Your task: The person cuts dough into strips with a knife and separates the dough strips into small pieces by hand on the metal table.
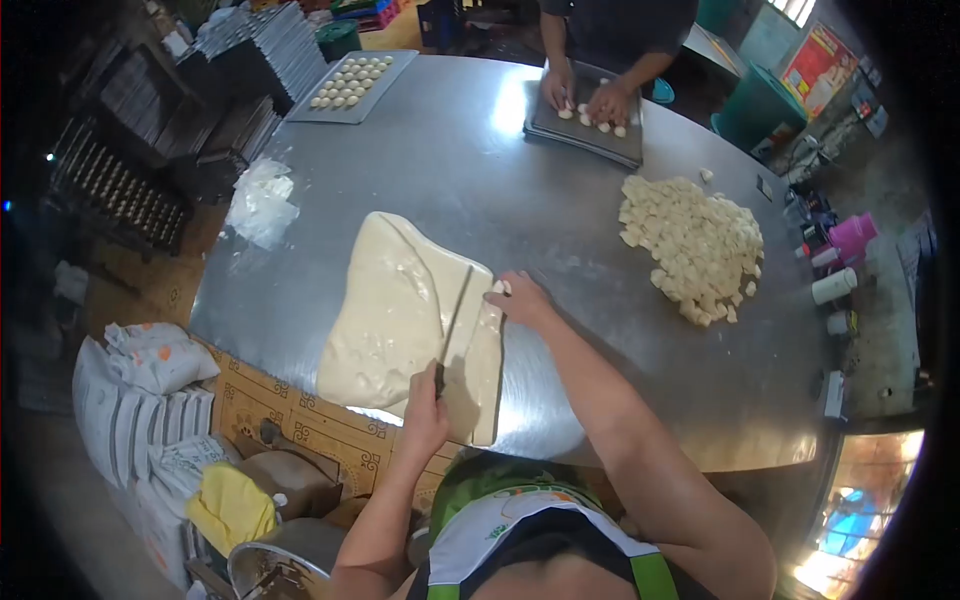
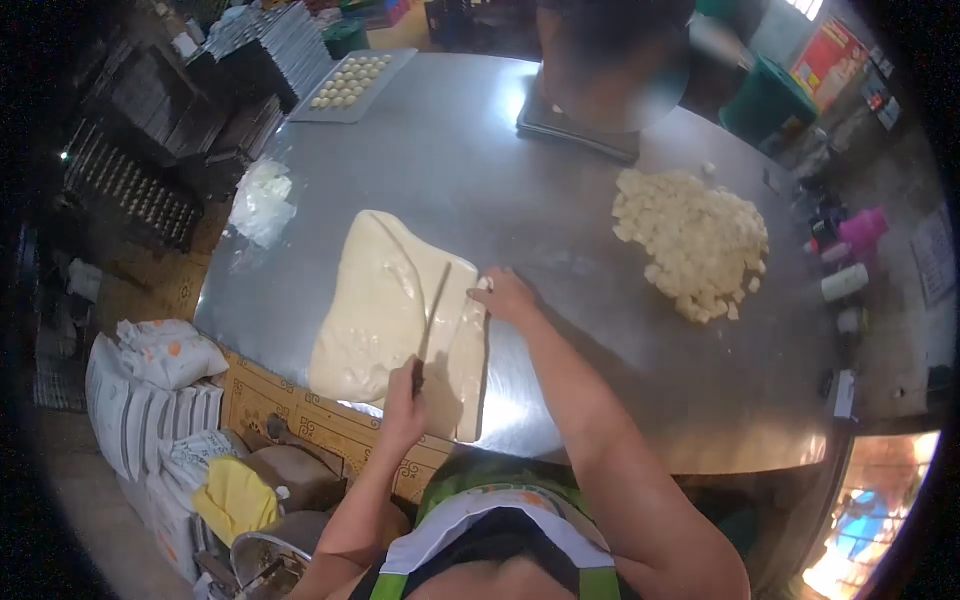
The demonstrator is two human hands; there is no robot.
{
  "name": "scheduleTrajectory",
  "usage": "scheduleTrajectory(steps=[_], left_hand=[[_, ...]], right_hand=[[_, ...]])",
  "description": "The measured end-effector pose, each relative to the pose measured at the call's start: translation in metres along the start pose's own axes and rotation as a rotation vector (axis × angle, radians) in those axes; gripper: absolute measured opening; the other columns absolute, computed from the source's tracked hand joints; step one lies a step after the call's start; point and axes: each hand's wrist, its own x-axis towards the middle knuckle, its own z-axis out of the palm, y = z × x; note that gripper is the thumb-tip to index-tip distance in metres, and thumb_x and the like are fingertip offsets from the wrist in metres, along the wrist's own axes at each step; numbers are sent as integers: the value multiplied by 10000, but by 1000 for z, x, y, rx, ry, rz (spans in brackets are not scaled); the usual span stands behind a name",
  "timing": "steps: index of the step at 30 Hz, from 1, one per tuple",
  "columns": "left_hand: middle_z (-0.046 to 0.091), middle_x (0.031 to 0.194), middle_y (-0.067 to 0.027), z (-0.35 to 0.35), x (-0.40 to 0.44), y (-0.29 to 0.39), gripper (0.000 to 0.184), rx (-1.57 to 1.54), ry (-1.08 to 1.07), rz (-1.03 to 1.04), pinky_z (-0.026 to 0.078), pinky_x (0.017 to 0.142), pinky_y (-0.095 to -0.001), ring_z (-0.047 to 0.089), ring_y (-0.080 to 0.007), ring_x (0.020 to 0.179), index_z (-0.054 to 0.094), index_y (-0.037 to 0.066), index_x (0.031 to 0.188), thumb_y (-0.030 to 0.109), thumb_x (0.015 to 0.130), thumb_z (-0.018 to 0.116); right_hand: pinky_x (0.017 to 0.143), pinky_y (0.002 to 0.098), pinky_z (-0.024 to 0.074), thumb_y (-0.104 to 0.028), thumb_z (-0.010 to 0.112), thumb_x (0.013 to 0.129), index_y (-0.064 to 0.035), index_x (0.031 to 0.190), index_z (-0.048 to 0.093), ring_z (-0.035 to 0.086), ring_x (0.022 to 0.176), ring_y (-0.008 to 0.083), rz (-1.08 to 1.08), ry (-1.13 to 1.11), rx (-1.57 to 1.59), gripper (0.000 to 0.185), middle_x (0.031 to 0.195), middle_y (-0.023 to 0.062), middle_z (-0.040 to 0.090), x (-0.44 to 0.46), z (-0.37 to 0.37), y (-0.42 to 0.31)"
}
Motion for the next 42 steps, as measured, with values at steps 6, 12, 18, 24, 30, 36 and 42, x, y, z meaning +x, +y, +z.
scheduleTrajectory(steps=[6, 12, 18, 24, 30, 36, 42], left_hand=[[442, 1341, -293, -57, 43, 19, 785, 259, 115, 43, 388, 1068, -478, 442, -456, 1253, 319, -6, 1471, 151, 809, 713], [383, 1430, -302, 13, 20, 42, 902, 490, -122, 179, 309, 1134, -501, 347, -453, 1357, 336, 12, 1468, 389, 774, 770], [461, 1380, -254, 94, -5, 8, 696, 738, -62, 229, 371, 1088, -500, 420, -460, 1304, 474, 74, 1369, 432, 816, 699], [596, 1193, -208, 139, -38, 66, 400, 430, -523, 22, 458, 945, -487, 558, -417, 1122, 580, 81, 1191, 327, 879, 631], [651, 967, -203, 124, -40, 31, 340, 624, -248, 234, 486, 838, -481, 625, -395, 959, 605, 39, 1058, 327, 879, 635], [657, 937, -190, 101, -33, 144, 342, 211, -326, 3, 494, 805, -464, 637, -387, 916, 611, 50, 1037, 342, 866, 659], [570, 1255, -239, 57, 14, 217, 445, 545, -576, 420, 470, 944, -427, 568, -363, 1150, 623, 93, 1168, 381, 839, 705]], right_hand=[[808, 425, 470, -264, 789, 774, -45, 959, 590, 577, 913, 343, -393, 39, -21, 349, 981, 169, 594, -47, -5, 25], [687, 382, 414, -116, 867, 653, -61, 804, 528, 495, 766, 285, -550, 68, 274, 375, 797, 85, 484, -214, -128, -4], [818, 376, 461, -78, 845, 681, -107, 812, 536, 546, 909, 226, -753, 383, 398, 337, 912, 68, 538, -307, -263, 26], [788, 332, 478, 16, 726, 785, -99, 973, 557, 578, 900, 182, -502, 633, 770, 278, 1002, 95, 579, -326, -281, 79], [611, 266, 464, 109, 612, 837, -85, 1088, 554, 568, 659, 122, -194, 487, 1280, 323, 911, 87, 635, -333, -285, 89], [474, 288, 402, 22, 628, 886, -82, 1036, 561, 450, 469, 104, -252, 346, 1288, 195, 732, 41, 592, -329, -269, 126], [518, 311, 447, -113, 597, 953, -85, 918, 558, 443, 460, 123, -380, 335, 1237, 60, 647, 39, 533, -299, -229, 95]])
